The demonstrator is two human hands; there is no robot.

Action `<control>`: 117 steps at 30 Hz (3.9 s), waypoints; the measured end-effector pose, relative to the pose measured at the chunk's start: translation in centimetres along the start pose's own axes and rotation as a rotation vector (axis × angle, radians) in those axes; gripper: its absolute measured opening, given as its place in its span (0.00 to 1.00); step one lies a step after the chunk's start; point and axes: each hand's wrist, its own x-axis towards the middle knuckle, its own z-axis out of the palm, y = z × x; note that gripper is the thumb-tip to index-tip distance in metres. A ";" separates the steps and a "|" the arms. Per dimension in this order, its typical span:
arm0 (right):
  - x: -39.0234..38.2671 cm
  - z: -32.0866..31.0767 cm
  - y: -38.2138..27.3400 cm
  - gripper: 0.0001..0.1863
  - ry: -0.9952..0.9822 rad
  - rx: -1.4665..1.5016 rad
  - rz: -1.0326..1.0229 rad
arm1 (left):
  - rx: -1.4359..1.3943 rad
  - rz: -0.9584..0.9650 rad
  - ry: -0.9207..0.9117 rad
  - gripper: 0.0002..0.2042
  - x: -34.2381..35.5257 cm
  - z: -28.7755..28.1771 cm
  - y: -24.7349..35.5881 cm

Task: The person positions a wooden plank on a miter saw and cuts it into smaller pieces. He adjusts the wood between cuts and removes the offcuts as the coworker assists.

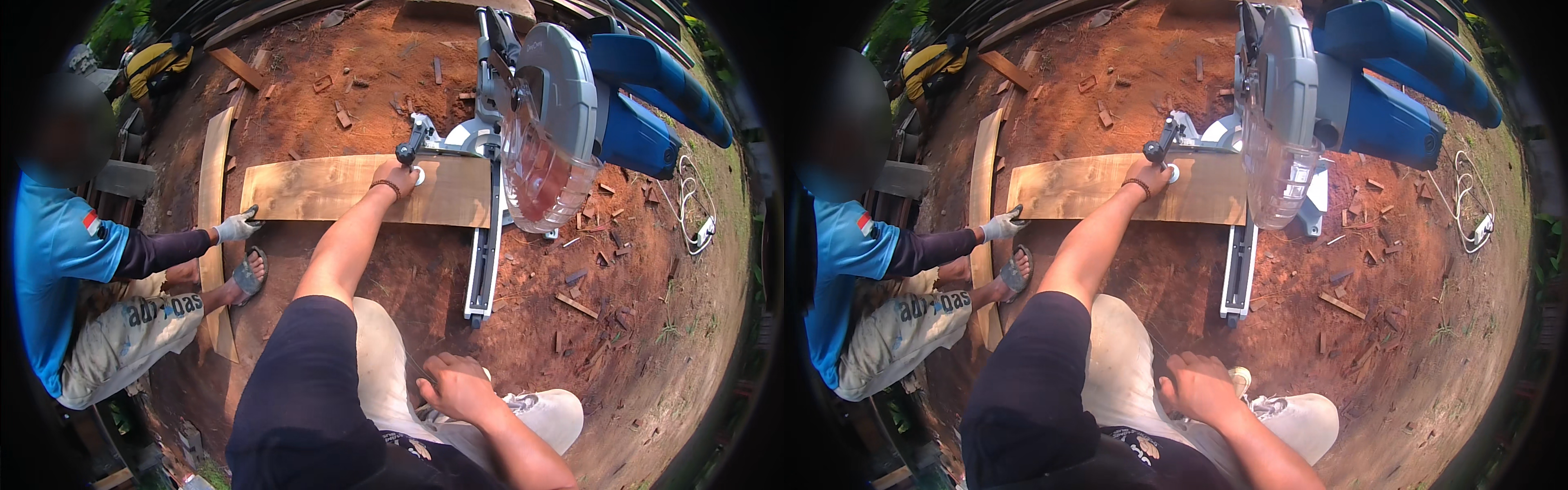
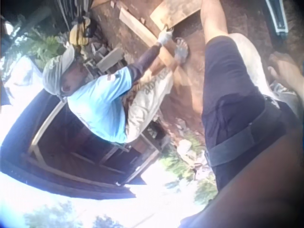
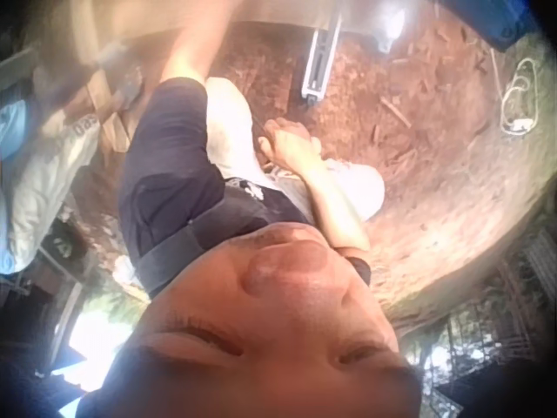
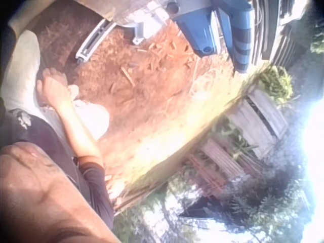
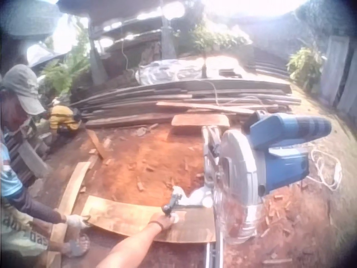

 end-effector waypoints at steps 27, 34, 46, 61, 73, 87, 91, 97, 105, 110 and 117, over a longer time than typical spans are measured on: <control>34.1 -9.0 1.0 0.34 0.508 -0.441 0.246 | -0.024 0.134 0.161 0.35 -5.9 4.0 -4.7; 37.1 -11.3 0.9 0.28 0.242 -0.652 0.190 | -0.028 0.146 0.150 0.37 -5.6 4.9 -5.5; 38.6 -13.8 -1.1 0.20 -0.080 -1.014 -0.185 | -0.028 0.169 0.169 0.35 -5.7 5.1 -6.0; 39.2 -13.3 -0.8 0.26 -0.119 -1.122 0.075 | -0.059 0.094 0.177 0.41 -5.2 5.3 -5.1; 37.4 -12.4 0.2 0.30 0.079 -0.788 0.148 | -0.853 -0.083 0.341 0.09 -12.2 5.2 -9.5; 37.7 -11.1 1.3 0.19 0.232 -0.465 -0.062 | -1.968 -0.676 0.132 0.17 -11.2 7.8 -14.6; 37.4 -10.2 1.4 0.21 0.317 -0.543 -0.036 | -1.976 -0.554 0.142 0.14 -11.3 8.1 -14.9; 37.5 -11.2 1.6 0.23 0.226 -0.537 -0.048 | -2.016 -0.512 0.248 0.11 -8.6 6.9 -17.1; 26.9 -1.2 9.4 0.43 0.249 -0.477 0.399 | -1.997 -0.437 0.282 0.13 -11.3 7.1 -20.9; 23.2 6.6 12.2 0.44 0.179 -0.534 0.258 | -1.936 -0.368 0.266 0.10 -14.3 5.6 -30.3; 24.9 12.9 7.3 0.43 -0.026 -0.288 0.189 | -1.840 -0.427 0.232 0.11 -17.9 3.7 -39.4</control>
